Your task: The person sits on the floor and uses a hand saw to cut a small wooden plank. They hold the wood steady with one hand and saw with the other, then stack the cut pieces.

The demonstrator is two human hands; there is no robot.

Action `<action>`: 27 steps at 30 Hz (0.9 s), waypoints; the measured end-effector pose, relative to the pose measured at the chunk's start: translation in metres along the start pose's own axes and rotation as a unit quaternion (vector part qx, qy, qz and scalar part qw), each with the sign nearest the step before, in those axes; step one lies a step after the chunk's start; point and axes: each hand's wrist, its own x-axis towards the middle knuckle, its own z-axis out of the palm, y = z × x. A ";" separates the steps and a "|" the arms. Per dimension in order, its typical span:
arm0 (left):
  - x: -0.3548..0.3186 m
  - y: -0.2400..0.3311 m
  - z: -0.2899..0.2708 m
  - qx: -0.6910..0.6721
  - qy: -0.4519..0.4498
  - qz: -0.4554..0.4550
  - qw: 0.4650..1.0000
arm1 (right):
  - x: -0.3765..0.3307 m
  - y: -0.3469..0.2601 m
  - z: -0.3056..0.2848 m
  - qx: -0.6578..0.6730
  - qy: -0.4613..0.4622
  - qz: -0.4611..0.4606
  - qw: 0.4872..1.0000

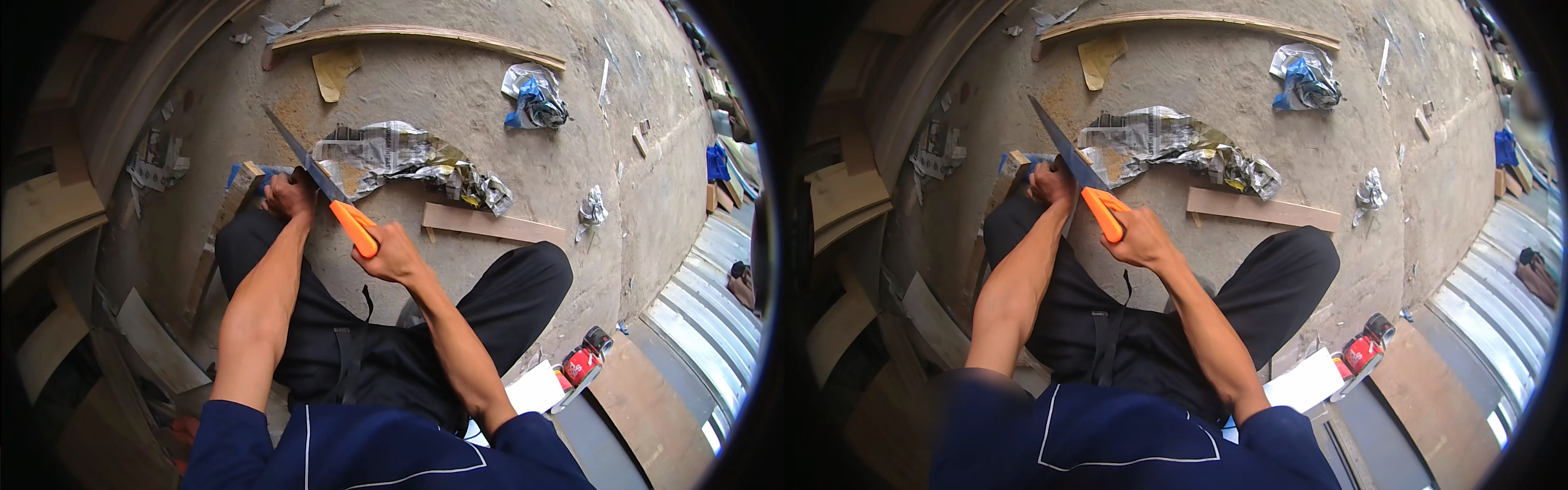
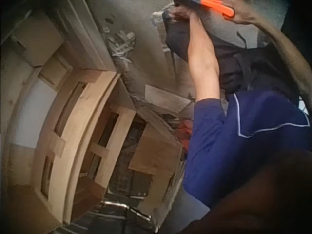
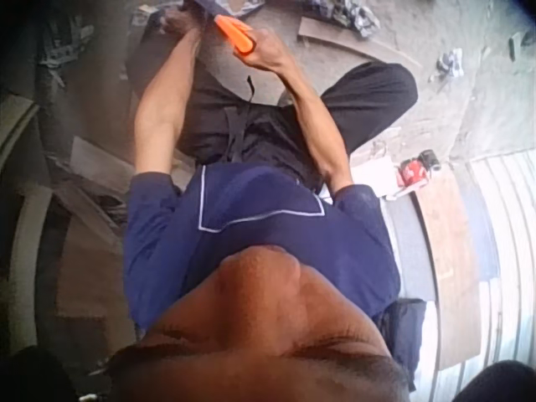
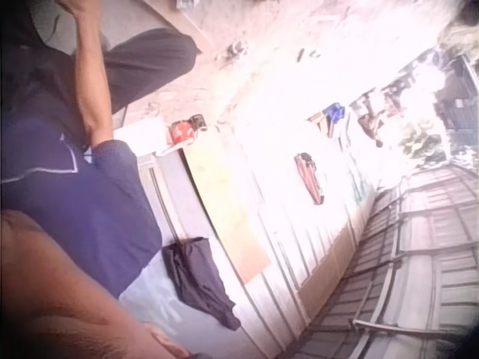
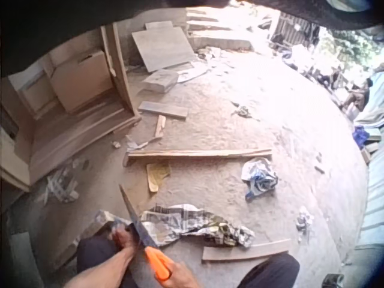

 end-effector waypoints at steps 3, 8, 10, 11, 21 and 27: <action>-0.008 -0.010 0.004 0.008 -0.006 0.051 0.999 | -0.041 -0.003 -0.003 0.043 0.001 0.021 0.999; -0.011 -0.002 -0.007 0.013 -0.004 0.038 0.999 | -0.077 -0.011 -0.017 0.080 -0.017 0.089 0.993; -0.013 0.001 -0.007 0.007 -0.006 0.037 0.999 | -0.080 -0.012 -0.012 0.060 0.030 0.035 0.997; -0.008 0.003 -0.005 0.017 -0.009 0.027 0.999 | -0.078 -0.012 -0.011 0.071 0.026 0.031 0.997; -0.006 -0.003 0.001 0.003 -0.017 0.030 0.999 | -0.041 0.009 0.017 0.037 0.034 -0.015 0.999; -0.008 0.001 -0.007 0.021 -0.036 0.018 0.999 | -0.059 0.012 0.016 0.103 0.048 -0.004 0.994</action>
